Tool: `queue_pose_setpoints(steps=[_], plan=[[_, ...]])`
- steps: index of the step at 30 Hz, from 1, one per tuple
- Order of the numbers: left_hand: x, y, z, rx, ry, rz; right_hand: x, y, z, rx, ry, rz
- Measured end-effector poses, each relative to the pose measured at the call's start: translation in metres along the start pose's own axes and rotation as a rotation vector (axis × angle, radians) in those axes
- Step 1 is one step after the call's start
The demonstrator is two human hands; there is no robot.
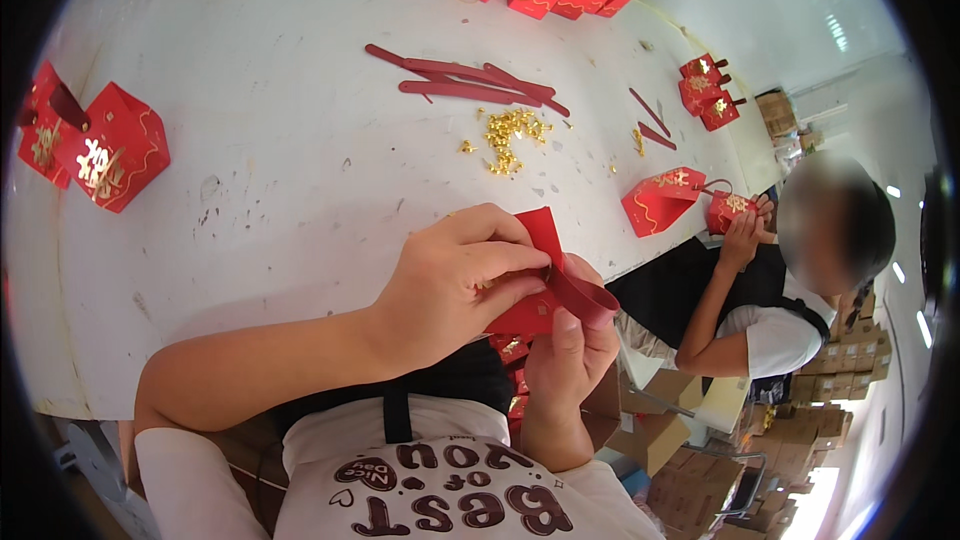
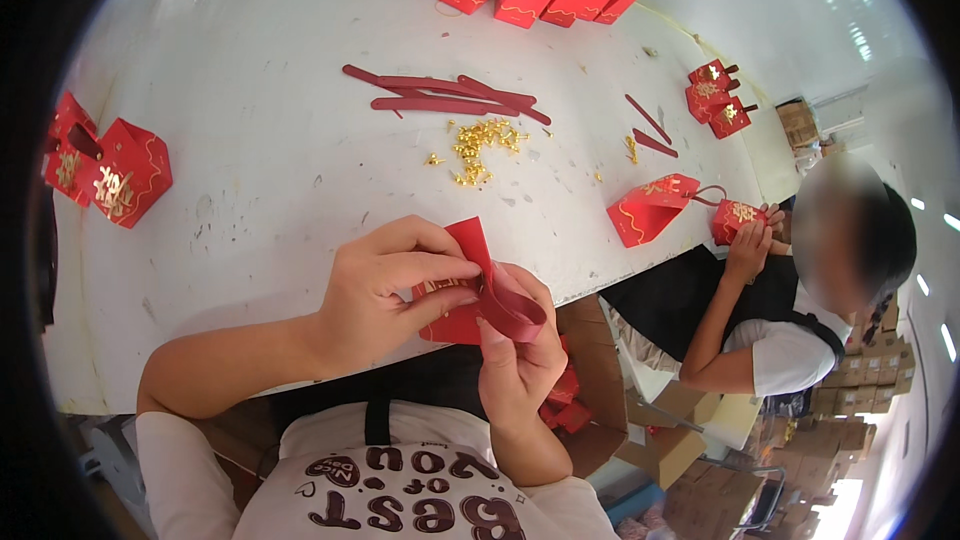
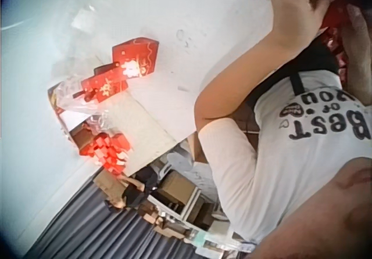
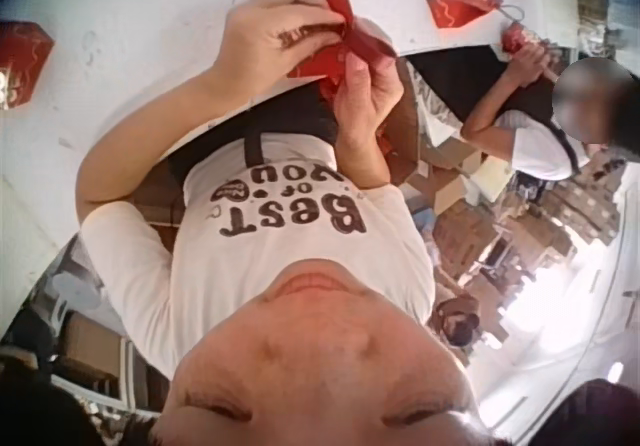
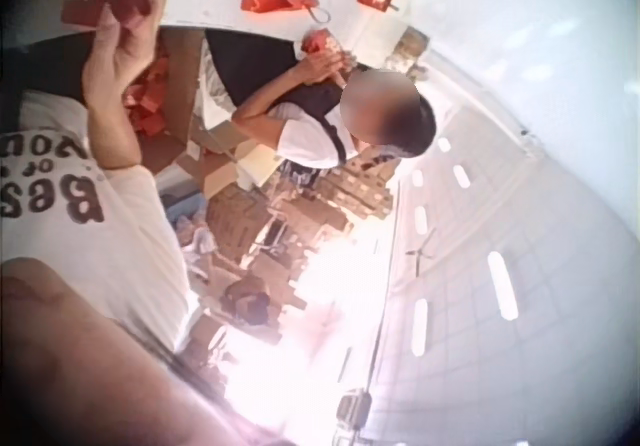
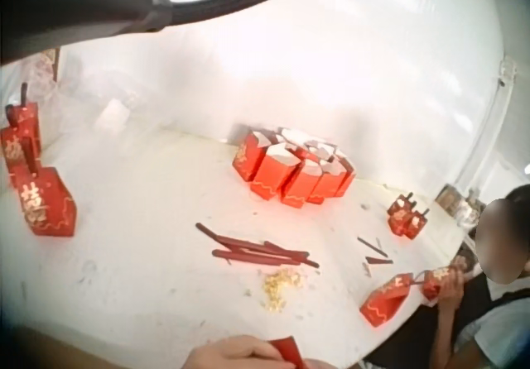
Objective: The person assembles small red gift boxes by folding the paper, inserting a red ribbon through a hole, and securing it with a gold fastener. Completed boxes are placed into a cardboard box on the floor.
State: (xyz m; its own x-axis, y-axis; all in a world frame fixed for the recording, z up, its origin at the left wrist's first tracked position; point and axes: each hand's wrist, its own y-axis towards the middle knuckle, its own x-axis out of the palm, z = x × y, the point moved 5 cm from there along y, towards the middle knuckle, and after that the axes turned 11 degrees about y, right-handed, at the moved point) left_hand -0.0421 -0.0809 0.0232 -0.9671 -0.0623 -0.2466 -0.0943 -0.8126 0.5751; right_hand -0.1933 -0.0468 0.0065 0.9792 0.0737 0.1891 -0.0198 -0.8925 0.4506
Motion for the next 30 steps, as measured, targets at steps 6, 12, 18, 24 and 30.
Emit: queue_pose_setpoints(steps=[6, 12, 18, 24, 30], plan=[[-0.005, -0.001, 0.002, 0.09, 0.067, 0.066, 0.009, -0.001, 0.004, 0.036, 0.055, 0.094], [-0.008, -0.001, 0.002, 0.236, 0.13, 0.118, 0.009, -0.001, 0.004, -0.007, -0.036, 0.08], [-0.011, 0.002, -0.001, 0.261, 0.142, 0.095, 0.011, 0.002, 0.003, -0.01, 0.006, 0.046], [-0.011, 0.001, 0.003, 0.246, 0.109, 0.085, 0.008, 0.0, 0.002, 0.027, 0.04, 0.056], [-0.014, 0.003, -0.003, 0.196, 0.067, 0.04, 0.011, 0.002, 0.002, 0.061, -0.021, 0.054]])
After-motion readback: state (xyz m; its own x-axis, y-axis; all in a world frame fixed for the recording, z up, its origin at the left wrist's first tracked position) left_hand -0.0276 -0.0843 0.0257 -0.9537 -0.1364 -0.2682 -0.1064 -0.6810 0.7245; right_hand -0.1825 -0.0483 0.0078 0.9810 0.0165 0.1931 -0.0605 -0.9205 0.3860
